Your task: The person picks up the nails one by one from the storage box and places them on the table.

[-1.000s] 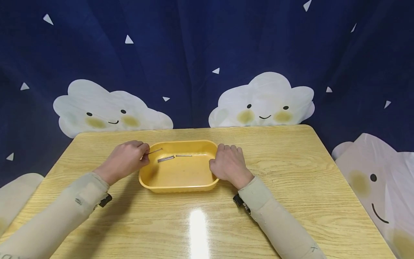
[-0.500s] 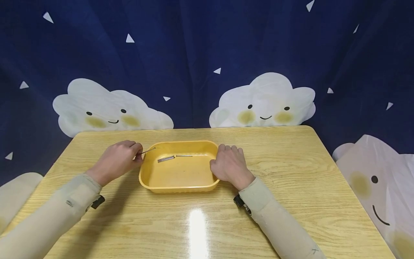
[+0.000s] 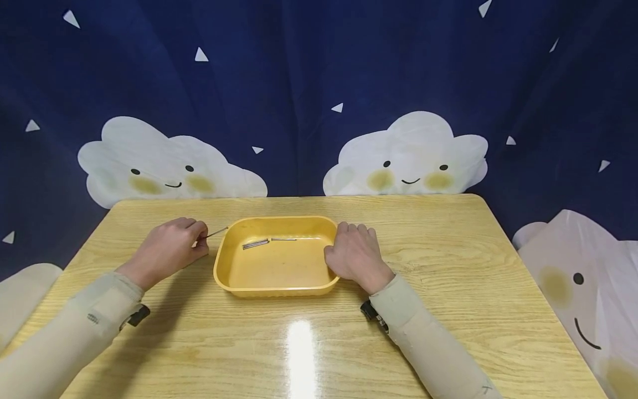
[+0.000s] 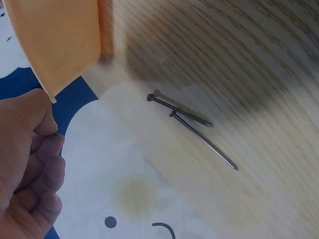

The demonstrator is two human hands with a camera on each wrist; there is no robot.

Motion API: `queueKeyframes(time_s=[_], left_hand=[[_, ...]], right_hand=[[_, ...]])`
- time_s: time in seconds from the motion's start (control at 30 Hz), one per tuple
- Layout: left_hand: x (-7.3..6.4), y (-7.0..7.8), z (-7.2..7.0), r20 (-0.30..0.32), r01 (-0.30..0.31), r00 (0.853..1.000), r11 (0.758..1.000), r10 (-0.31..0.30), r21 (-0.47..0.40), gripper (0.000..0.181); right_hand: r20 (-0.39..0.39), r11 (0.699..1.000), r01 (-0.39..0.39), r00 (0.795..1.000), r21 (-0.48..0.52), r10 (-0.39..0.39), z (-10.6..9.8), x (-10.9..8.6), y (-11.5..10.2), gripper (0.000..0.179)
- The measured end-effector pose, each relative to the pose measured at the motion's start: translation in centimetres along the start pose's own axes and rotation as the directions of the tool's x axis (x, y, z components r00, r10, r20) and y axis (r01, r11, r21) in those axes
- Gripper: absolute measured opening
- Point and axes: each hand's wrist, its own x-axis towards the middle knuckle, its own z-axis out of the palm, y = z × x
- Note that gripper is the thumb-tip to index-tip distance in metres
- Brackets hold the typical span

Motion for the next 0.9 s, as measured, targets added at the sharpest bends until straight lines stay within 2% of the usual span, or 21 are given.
queueKeyframes(time_s=[0.13,0.5,0.77,0.9], left_hand=[[-0.3,-0.3,0.0,-0.003,0.01,1.0,1.0,-0.01,0.002,0.013],[-0.9,-1.0,-0.3,0.054,0.052,0.997,0.999,-0.052,-0.001,0.017],[-1.7,-1.4,0.0,0.049,0.065,0.997,0.998,-0.064,-0.006,0.029],[-2.2,-1.7,0.1,0.044,0.089,0.995,0.996,-0.088,-0.019,0.024]], right_hand=[[-0.002,1.0,-0.001,1.0,0.001,0.001,0.1,0.0,0.0,0.024],[-0.016,1.0,0.008,1.0,0.007,-0.008,0.1,0.0,0.1,0.022],[-0.016,1.0,0.014,1.0,-0.004,-0.014,0.1,0.0,0.1,0.022],[-0.017,1.0,0.016,1.0,-0.002,-0.016,0.1,0.0,0.1,0.022]])
